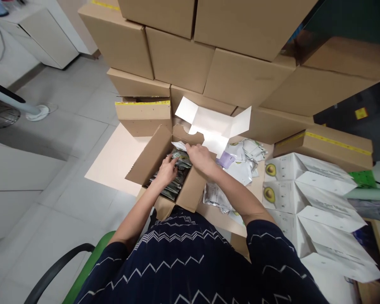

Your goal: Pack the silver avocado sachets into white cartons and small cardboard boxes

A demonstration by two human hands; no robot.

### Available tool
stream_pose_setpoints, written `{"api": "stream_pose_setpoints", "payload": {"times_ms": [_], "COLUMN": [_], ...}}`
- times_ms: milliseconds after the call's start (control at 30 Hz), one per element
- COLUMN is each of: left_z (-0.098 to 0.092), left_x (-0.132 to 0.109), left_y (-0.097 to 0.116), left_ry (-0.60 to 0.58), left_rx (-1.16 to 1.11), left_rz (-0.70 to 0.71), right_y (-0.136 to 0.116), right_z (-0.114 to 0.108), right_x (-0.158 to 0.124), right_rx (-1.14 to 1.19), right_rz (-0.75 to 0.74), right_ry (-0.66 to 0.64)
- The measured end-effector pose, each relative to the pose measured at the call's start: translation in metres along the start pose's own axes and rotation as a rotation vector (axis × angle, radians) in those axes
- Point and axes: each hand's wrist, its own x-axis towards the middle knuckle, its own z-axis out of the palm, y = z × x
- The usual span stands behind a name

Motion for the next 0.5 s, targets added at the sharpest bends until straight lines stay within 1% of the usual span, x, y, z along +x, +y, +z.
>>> {"api": "stream_pose_setpoints", "payload": {"times_ms": [33, 100, 167, 233, 367, 500], "left_z": [0.000, -0.001, -0.003, -0.005, -0.010, -0.014], "left_x": [0.002, 0.008, 0.013, 0.018, 0.018, 0.016], "left_y": [-0.002, -0.004, -0.003, -0.001, 0.004, 0.008], "left_ry": [0.007, 0.004, -0.015, -0.043, -0.072, -0.047], "left_rx": [0.000, 0.015, 0.038, 0.071, 0.130, 0.154], "left_rz": [0.011, 0.028, 0.030, 0.032, 0.037, 0.040], "right_y": [-0.002, -0.003, -0.003, -0.002, -0.001, -0.003], "right_z": [0.004, 0.013, 0.018, 0.021, 0.025, 0.033], "right_x": [0.008, 0.025, 0.042, 0.054, 0.062, 0.060], "right_rx": [0.007, 0.037, 0.070, 0.096, 0.120, 0.129], "right_rz": [0.002, 0.030, 0.054, 0.053, 0.020, 0.026], "right_ry": [-0.029, -0.126, -0.216, -0.272, -0.340, -0.347]}}
